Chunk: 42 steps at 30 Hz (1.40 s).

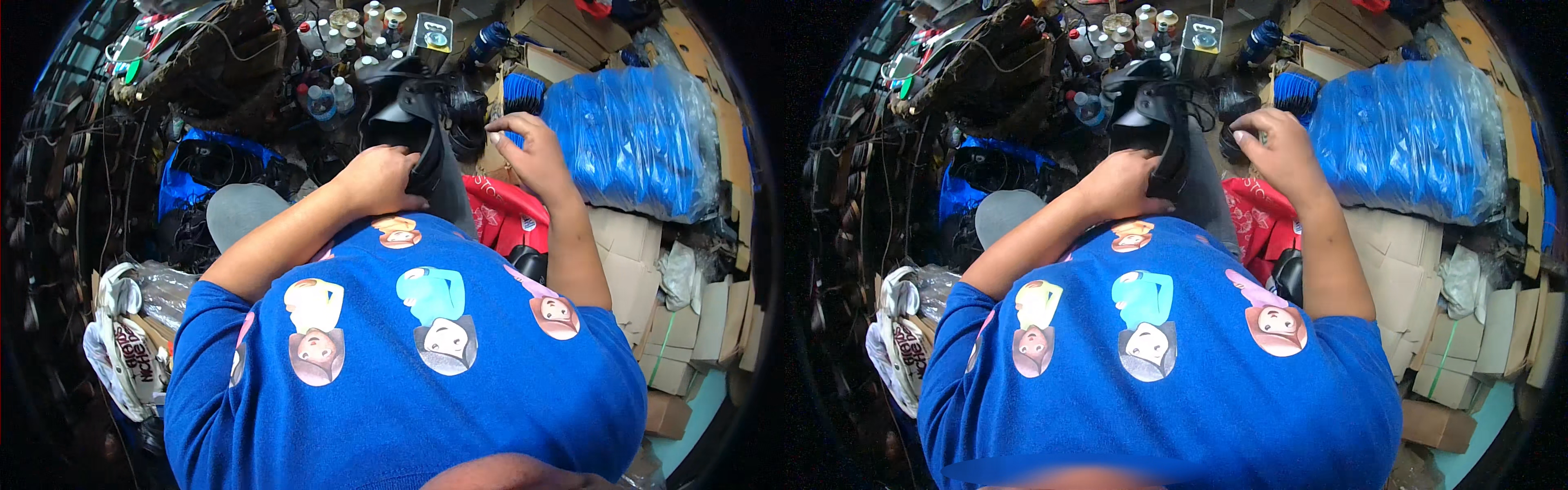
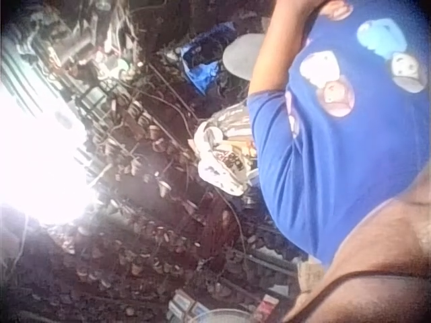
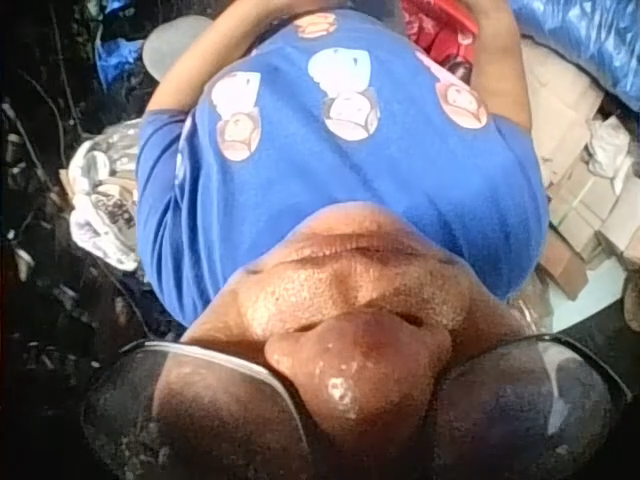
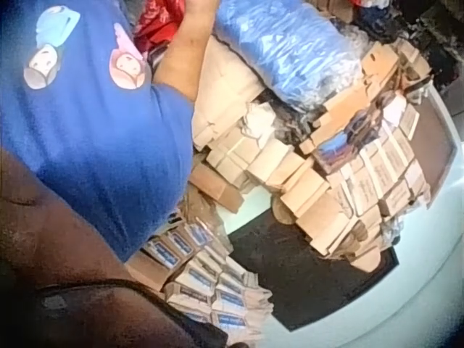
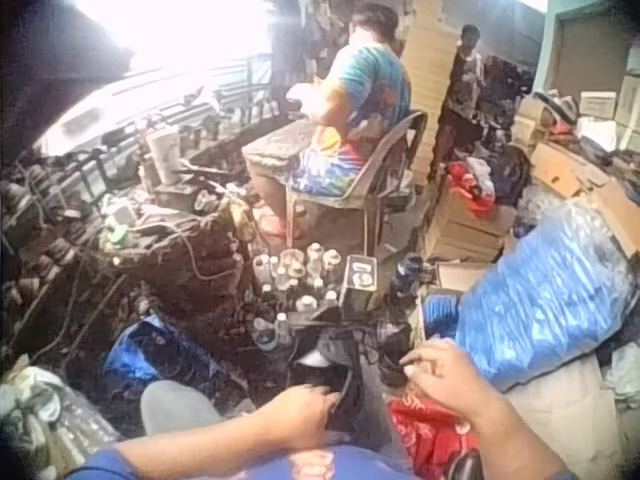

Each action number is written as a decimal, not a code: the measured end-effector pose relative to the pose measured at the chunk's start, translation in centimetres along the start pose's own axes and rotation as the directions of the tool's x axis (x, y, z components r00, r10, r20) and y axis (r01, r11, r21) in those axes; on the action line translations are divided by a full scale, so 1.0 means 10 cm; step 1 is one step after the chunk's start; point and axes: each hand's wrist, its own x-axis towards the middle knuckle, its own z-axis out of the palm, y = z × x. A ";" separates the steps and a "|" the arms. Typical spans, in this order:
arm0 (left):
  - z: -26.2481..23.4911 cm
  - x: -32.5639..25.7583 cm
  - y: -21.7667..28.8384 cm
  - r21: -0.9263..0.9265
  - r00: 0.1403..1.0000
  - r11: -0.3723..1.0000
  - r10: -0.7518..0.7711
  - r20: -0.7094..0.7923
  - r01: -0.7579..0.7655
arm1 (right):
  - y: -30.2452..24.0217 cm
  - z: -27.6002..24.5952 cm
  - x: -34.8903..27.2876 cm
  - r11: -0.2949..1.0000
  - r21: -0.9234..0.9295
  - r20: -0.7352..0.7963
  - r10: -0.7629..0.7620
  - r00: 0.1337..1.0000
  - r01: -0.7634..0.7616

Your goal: Manually assembling and finishing leather shoe components, including trimming material and threading straps.

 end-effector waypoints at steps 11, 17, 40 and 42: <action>0.16 -0.04 -0.09 -0.071 0.985 0.984 0.157 -0.073 -0.162 | 0.01 0.73 0.68 0.983 -0.084 0.437 0.184 0.880 -0.164; 0.03 -0.13 -0.11 -0.133 0.986 0.979 0.142 -0.082 -0.152 | 0.45 0.88 0.58 0.829 0.483 0.443 0.045 0.895 -0.281; 0.16 0.10 0.31 0.007 0.989 0.995 -0.101 -0.109 0.102 | 0.79 0.74 -0.10 0.712 0.517 0.076 0.515 0.854 -0.475; 0.18 0.12 0.33 0.023 0.992 0.997 -0.073 -0.103 0.076 | 0.51 0.64 0.02 0.848 0.454 -0.087 0.347 0.934 -0.273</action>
